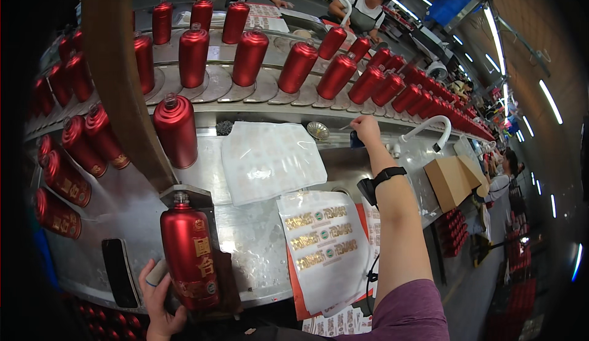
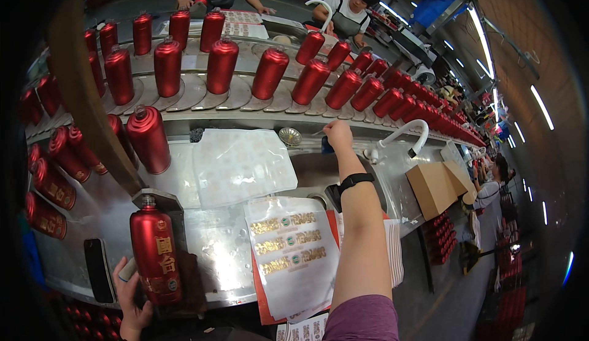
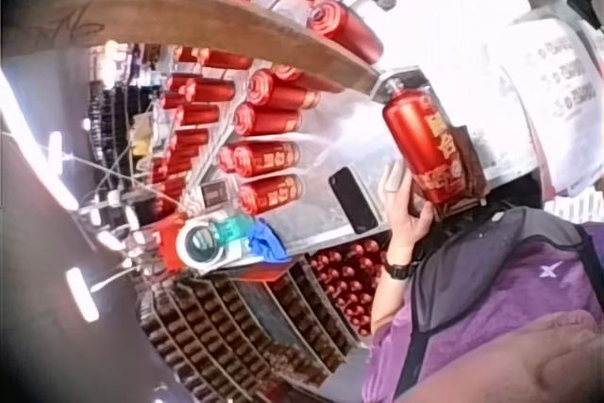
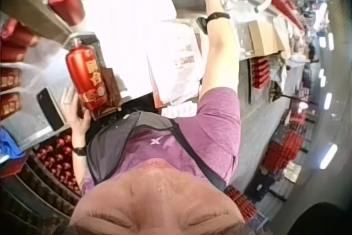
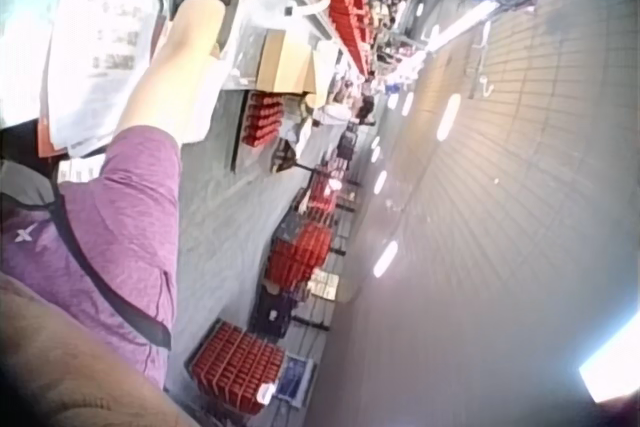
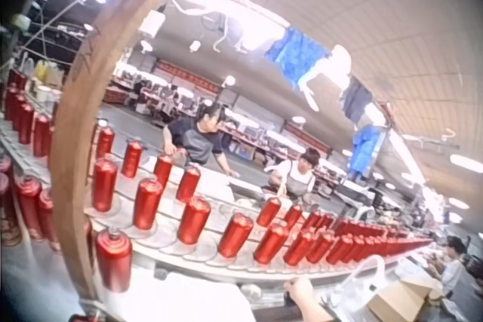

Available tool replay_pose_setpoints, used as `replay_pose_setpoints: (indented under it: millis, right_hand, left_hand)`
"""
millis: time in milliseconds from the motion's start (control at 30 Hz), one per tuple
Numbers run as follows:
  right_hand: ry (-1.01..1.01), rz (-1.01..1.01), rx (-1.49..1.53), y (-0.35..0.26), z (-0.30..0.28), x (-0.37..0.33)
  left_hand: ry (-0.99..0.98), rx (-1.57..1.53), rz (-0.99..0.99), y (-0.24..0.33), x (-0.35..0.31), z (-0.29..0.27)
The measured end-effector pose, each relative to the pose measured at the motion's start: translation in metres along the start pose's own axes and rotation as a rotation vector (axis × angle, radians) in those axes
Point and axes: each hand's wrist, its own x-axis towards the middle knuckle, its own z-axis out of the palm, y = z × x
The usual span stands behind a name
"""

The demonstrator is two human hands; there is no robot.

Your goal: The person picks up a red bottle from a table, places it on a stand, and peels a label from a sheet. They apply the label to the bottle, press it down with a blue tool, and dip the tool into a sink.

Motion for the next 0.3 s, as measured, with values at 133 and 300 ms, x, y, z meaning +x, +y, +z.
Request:
replay_pose_setpoints:
  millis: [133, 300]
  right_hand:
    - [-0.020, 0.024, 0.026, 0.006, 0.008, 0.003]
    - [-0.065, 0.153, 0.315, 0.000, -0.014, 0.008]
  left_hand:
    - [0.006, -0.018, 0.016, 0.003, -0.001, 0.000]
    - [0.026, -0.032, 0.019, 0.000, 0.000, 0.003]
